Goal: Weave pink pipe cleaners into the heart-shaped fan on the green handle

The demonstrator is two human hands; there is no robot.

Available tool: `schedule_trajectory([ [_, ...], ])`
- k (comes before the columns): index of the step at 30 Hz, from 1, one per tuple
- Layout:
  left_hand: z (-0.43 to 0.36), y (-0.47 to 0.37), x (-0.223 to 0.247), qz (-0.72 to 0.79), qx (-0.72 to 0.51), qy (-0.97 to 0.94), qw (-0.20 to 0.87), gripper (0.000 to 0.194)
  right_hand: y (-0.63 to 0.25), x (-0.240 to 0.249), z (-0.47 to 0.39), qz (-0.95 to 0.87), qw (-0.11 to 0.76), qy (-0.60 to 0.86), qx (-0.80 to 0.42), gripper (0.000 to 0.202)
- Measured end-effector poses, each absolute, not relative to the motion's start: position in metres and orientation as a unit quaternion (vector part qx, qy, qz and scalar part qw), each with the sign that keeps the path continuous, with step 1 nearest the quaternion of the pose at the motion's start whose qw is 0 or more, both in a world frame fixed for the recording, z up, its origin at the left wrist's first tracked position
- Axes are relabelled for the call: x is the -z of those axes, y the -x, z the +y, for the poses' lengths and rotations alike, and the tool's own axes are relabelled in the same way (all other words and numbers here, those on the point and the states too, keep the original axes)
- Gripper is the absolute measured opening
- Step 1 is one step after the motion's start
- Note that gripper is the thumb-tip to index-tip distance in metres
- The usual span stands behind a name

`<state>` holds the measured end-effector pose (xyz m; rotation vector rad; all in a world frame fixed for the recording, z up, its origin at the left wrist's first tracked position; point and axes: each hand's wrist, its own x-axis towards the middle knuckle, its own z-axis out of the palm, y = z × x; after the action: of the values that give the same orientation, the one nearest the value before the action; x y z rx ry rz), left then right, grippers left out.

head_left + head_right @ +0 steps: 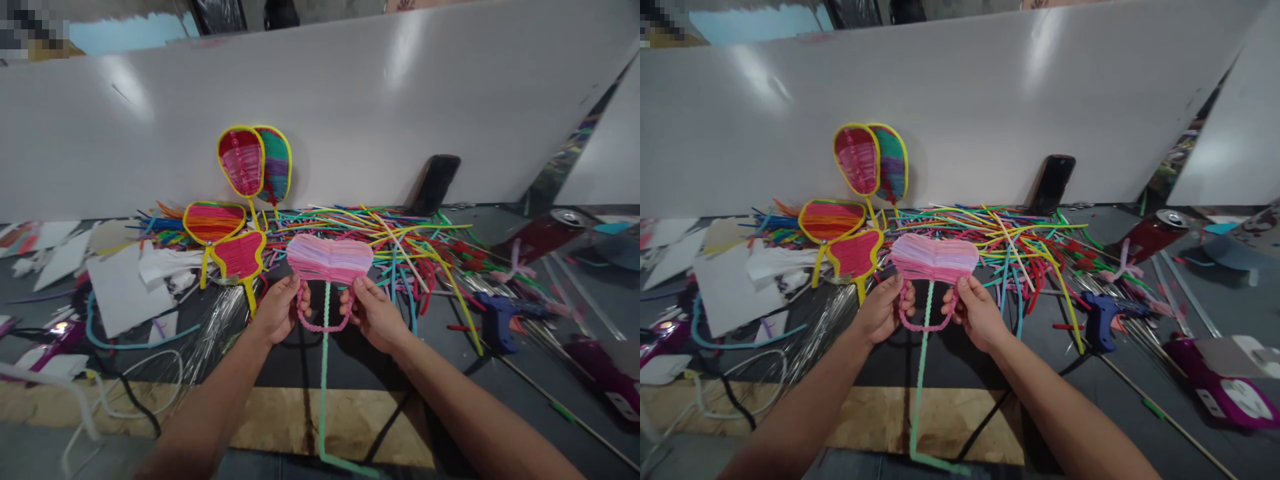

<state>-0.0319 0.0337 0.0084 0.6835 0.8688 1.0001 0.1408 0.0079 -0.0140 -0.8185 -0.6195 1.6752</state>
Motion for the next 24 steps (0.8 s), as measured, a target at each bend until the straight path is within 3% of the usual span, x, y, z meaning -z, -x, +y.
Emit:
schedule_trajectory([
  [18,0.042,0.037,-0.001,0.424,-0.538,-0.336,0.647,0.032,-0.138,0.016,0.006,-0.296,0.532,0.369,-0.702,0.029],
  [24,0.037,0.037,-0.008,0.382,-0.488,-0.373,0.69,0.033,-0.138,0.017,0.008,-0.283,0.566,0.365,-0.683,0.028],
])
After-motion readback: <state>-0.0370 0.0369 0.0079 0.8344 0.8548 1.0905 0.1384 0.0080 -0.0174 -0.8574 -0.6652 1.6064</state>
